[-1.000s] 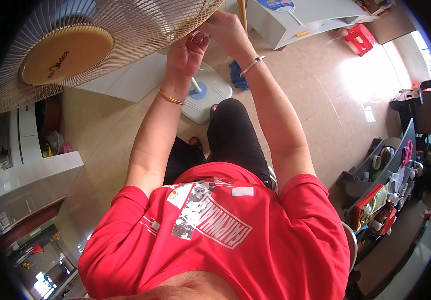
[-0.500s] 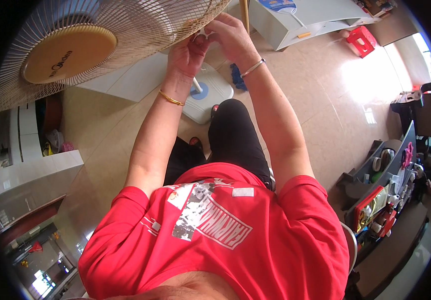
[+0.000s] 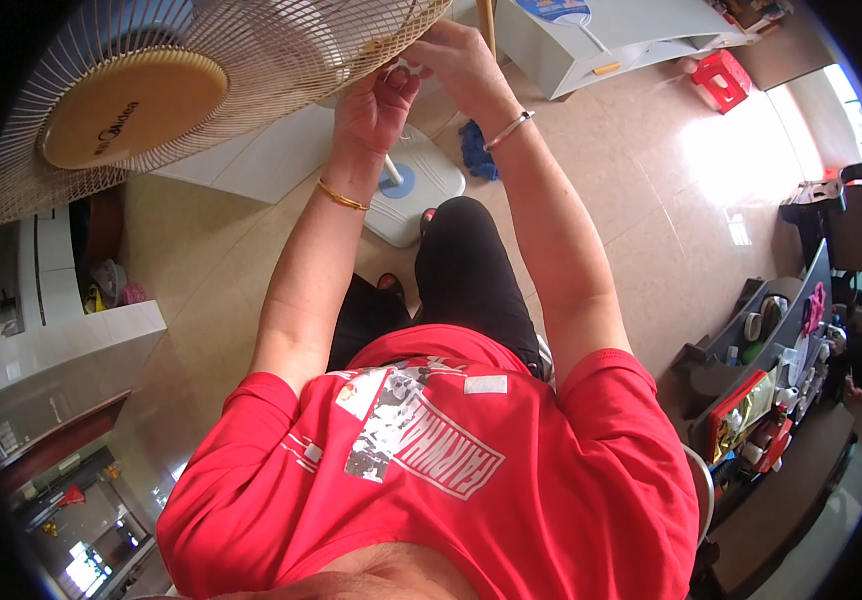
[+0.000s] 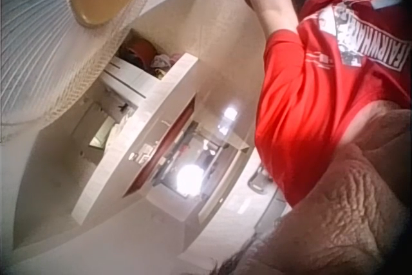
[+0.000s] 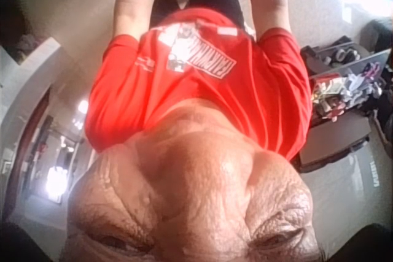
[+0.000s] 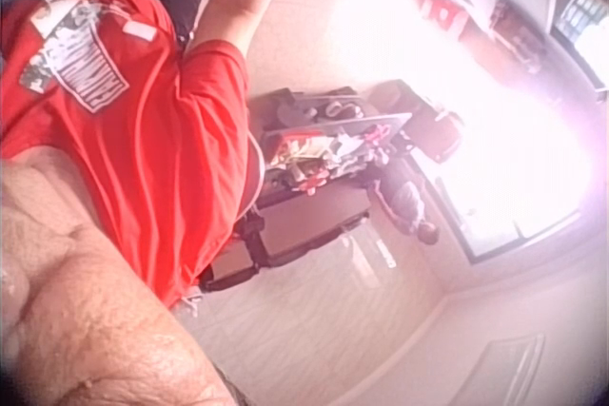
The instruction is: The person uses their hands to fix a mesh cover onto the front of a standing fan.
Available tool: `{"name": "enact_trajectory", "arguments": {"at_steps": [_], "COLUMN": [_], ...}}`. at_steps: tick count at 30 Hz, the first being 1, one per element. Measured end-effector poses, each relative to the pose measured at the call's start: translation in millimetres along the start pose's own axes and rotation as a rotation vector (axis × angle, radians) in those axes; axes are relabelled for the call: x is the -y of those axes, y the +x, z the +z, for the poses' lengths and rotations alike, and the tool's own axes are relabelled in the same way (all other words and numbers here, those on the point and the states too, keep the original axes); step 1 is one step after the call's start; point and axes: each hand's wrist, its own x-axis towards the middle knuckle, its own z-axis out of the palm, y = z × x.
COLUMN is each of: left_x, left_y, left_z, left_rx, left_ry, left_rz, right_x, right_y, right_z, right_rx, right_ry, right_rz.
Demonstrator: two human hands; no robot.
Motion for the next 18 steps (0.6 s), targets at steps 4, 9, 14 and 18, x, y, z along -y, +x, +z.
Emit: {"name": "enact_trajectory", "arguments": {"at_steps": [4,9,14,18], "left_x": [-0.6,-0.5,-1.4,3.1], "left_y": [-0.6,-0.2,-2.7,2.0], "left_z": [3.0,3.2,8.7,7.2], "left_rx": [-0.003,0.025,0.061,0.066], "left_ry": [0.012,-0.011,0.005,0.017], "left_rz": [0.004,0.018,0.059,0.075], "right_x": [2.7,0.4,-6.0,-29.3], "right_y": [2.6,1.5,-5.0,0.9], "right_z": [-0.4,3.7,5.3,4.0], "right_rx": [0.082,0.108,0.087,0.087], "right_ry": [0.047,0.038,0.108,0.338], "right_rz": [-0.005,0.024,-0.203,-0.150]}}
